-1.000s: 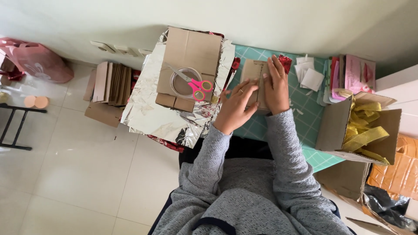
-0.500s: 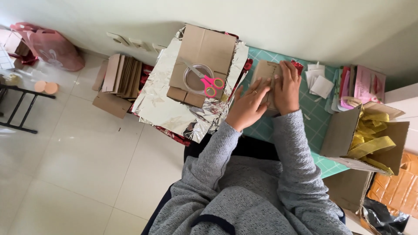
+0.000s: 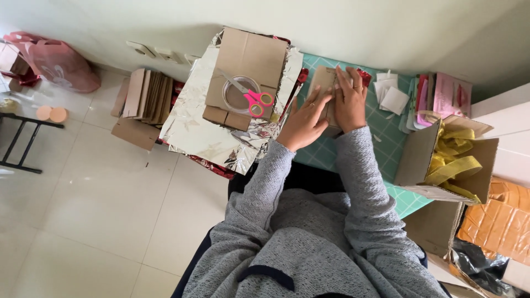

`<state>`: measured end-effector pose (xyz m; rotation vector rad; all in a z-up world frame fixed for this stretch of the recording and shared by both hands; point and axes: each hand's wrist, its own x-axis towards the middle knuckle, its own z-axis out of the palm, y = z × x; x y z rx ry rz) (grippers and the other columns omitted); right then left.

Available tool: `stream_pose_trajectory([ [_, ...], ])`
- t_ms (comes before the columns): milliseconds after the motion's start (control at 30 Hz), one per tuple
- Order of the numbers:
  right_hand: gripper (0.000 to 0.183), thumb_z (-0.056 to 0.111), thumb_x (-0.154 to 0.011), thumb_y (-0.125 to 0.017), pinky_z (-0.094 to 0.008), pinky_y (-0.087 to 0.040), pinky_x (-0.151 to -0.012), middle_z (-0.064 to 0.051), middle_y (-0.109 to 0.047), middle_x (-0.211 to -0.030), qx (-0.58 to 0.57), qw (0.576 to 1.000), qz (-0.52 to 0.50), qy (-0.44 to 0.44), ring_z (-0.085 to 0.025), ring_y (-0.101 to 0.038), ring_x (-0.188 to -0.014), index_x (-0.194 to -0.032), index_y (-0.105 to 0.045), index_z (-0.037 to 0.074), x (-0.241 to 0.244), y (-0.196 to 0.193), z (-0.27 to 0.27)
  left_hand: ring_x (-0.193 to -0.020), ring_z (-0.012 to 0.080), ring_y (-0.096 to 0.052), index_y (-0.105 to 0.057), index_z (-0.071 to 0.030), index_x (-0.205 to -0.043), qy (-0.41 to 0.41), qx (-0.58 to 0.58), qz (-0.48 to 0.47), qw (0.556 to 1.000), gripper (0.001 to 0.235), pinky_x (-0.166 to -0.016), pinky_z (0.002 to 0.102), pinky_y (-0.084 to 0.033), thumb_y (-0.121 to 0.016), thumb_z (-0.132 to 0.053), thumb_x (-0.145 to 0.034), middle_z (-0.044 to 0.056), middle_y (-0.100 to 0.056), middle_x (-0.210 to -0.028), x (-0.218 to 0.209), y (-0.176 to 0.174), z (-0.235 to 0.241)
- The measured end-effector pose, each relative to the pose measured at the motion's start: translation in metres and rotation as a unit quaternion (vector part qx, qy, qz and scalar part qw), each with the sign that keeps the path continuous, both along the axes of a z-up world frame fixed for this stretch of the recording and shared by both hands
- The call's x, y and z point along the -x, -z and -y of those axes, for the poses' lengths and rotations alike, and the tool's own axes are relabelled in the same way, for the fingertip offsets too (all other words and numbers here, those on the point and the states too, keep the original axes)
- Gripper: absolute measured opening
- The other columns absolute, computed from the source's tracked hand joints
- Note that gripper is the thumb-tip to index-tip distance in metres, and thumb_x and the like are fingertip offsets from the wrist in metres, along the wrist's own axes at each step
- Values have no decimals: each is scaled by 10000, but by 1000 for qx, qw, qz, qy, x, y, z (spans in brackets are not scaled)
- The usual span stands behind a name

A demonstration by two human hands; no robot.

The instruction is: Assembling a small cardboard box by folding cardboard pieces and securing them with tape cut using scissors.

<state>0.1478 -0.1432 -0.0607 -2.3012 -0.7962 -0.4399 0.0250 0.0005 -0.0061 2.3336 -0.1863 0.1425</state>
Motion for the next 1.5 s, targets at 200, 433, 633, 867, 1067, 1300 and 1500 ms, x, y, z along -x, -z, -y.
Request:
stream_pose_trajectory([
  [200, 611, 72, -1019, -559, -415, -361, -1020, -99, -424, -1469, 21, 999, -24, 12, -286, -431, -1404, -1579, -454, 292, 3, -1, -1, -1563, 264, -212, -326, -221, -1541, -10, -35, -6, 999, 595, -1163, 764, -103, -529, -261, -983, 7, -341, -1651, -4, 9, 5],
  [433, 576, 74, -993, -573, -443, -360, -1047, -66, -386, -1516, 21, 998, -62, 17, -309, -462, -1388, -1508, -544, 329, 2, -10, -3, -1562, 267, -199, -334, -200, -1545, -22, -24, -1, 999, 562, -1174, 741, -96, -498, -259, -1011, 32, -351, -1646, -1, 3, 5],
  [633, 538, 75, -1007, -571, -404, -379, -1039, -72, -412, -1499, 12, 998, -48, 35, -300, -486, -1369, -1488, -574, 316, 9, -13, -4, -1576, 271, -178, -245, -201, -1590, -48, -46, 39, 997, 617, -1193, 718, -131, -470, -278, -1020, 46, -246, -1692, 2, 13, 14],
  [867, 486, 130, -1040, -548, -423, -403, -1030, -55, -416, -1495, 3, 997, -72, 40, -341, -532, -1306, -1474, -568, 348, 17, -19, -6, -1567, 392, -70, -339, -33, -1501, -77, -95, 64, 990, 567, -1166, 725, -180, -496, -269, -1011, 232, -92, -1687, 6, 16, 19],
  [1067, 448, 113, -1018, -569, -431, -445, -994, -35, -448, -1454, 6, 996, -62, 60, -365, -587, -1203, -1402, -622, 336, 14, -21, -9, -1575, 373, -29, -327, -22, -1545, -84, -134, 64, 985, 582, -1162, 708, -184, -452, -290, -1043, 217, -80, -1694, 9, 11, 20],
  [1300, 485, 86, -1009, -535, -398, -359, -1035, -43, -377, -1452, -48, 994, -92, 22, -314, -489, -1323, -1450, -495, 285, 2, -2, -9, -1588, 328, -42, -263, -22, -1591, -65, -81, 32, 994, 626, -1175, 703, -153, -444, -264, -1042, 174, -86, -1706, 2, 20, 19],
  [1500, 483, 81, -1007, -567, -408, -345, -1014, -97, -385, -1421, -5, 999, -42, 28, -308, -472, -1322, -1463, -436, 167, -4, 9, -9, -1590, 328, -42, -268, -11, -1584, -55, -62, 28, 996, 635, -1174, 702, -182, -453, -272, -1035, 165, -94, -1706, 0, 22, 18],
])
